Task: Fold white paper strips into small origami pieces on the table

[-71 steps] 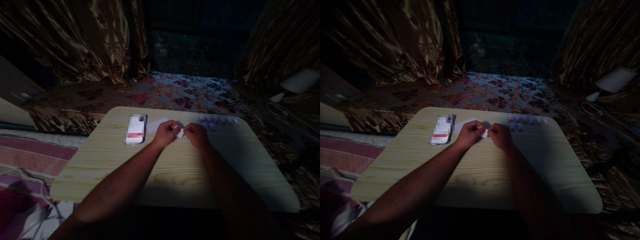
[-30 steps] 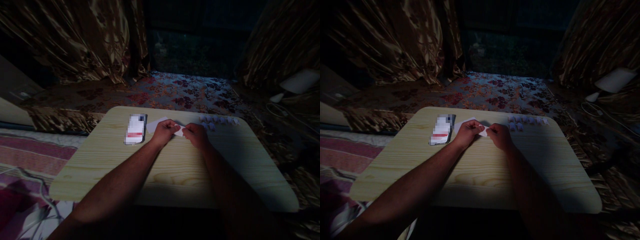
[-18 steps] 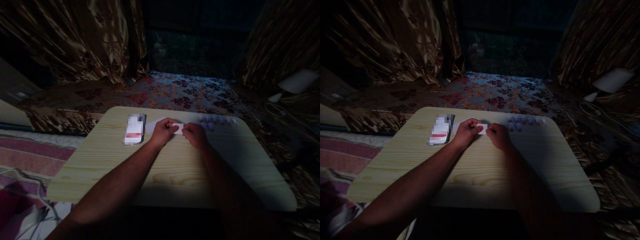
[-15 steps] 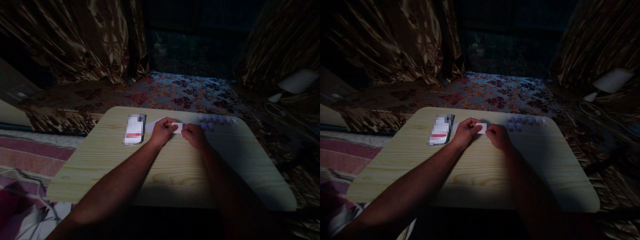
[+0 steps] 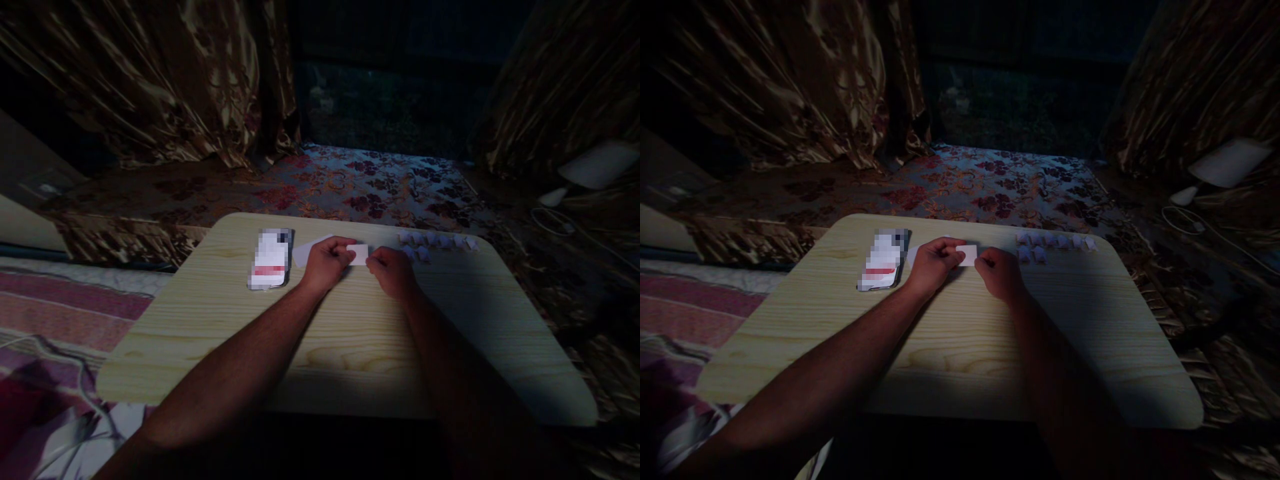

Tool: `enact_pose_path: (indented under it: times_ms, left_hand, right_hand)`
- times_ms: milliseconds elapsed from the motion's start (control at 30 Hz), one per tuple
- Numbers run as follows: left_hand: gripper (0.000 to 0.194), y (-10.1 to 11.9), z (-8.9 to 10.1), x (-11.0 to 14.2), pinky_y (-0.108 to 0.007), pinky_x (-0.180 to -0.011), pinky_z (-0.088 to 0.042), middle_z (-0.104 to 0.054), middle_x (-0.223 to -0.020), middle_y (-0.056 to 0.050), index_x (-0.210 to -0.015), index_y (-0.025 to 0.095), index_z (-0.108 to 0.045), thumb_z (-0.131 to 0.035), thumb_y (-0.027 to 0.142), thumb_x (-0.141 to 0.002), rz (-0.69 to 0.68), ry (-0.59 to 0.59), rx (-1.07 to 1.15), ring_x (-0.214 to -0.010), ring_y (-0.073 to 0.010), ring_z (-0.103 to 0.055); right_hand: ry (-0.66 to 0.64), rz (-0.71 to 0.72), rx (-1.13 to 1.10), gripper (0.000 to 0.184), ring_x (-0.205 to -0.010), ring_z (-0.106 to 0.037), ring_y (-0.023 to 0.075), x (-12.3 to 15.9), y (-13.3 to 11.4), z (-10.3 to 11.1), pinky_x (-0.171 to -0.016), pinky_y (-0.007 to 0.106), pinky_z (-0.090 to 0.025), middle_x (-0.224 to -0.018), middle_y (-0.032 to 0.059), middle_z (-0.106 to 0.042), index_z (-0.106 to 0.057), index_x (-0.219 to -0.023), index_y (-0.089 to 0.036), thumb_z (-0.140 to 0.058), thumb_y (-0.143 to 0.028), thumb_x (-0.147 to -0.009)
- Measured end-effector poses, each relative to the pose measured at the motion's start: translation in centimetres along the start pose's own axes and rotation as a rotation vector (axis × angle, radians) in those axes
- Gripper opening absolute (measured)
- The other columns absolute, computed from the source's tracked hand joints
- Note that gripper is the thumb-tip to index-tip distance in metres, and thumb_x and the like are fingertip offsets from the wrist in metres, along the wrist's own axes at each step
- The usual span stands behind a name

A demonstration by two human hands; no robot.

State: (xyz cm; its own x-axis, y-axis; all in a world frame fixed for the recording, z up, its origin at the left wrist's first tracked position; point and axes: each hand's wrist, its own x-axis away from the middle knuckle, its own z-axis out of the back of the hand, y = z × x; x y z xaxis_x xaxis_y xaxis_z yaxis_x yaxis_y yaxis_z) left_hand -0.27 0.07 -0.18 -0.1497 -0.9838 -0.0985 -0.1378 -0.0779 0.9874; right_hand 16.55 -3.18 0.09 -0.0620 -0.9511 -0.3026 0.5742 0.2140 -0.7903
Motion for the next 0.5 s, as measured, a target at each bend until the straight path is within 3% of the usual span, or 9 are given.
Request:
enact_pose_path:
  times_ms: [200, 500]
  left_hand:
    - [0.034, 0.23, -0.14, 0.18, -0.021, -0.046, -0.043, -0.067, -0.064, 0.0, -0.1, 0.014, -0.074, -0.076, 0.027, -0.069, 0.003, 0.003, -0.003, -0.051, -0.0105, -0.056]
    - [0.043, 0.53, -0.26, 0.33, -0.023, -0.046, -0.046, -0.07, -0.073, -0.002, -0.107, 0.013, -0.074, -0.078, 0.029, -0.067, -0.004, 0.027, -0.043, -0.051, -0.0104, -0.057]
  right_hand:
    - [0.017, -0.029, -0.088, 0.017, -0.051, -0.05, 0.013, -0.03, 0.21, -0.1, -0.05, 0.025, -0.034, -0.053, -0.0026, -0.056, -0.062, -0.065, -0.02, -0.061, -0.031, -0.077]
    - [-0.02, -0.015, -0.26, 0.011, -0.066, -0.067, 0.019, -0.09, 0.71, -0.72, -0.059, 0.029, -0.048, -0.075, 0.0018, -0.073, -0.062, -0.079, -0.023, -0.068, -0.029, -0.072]
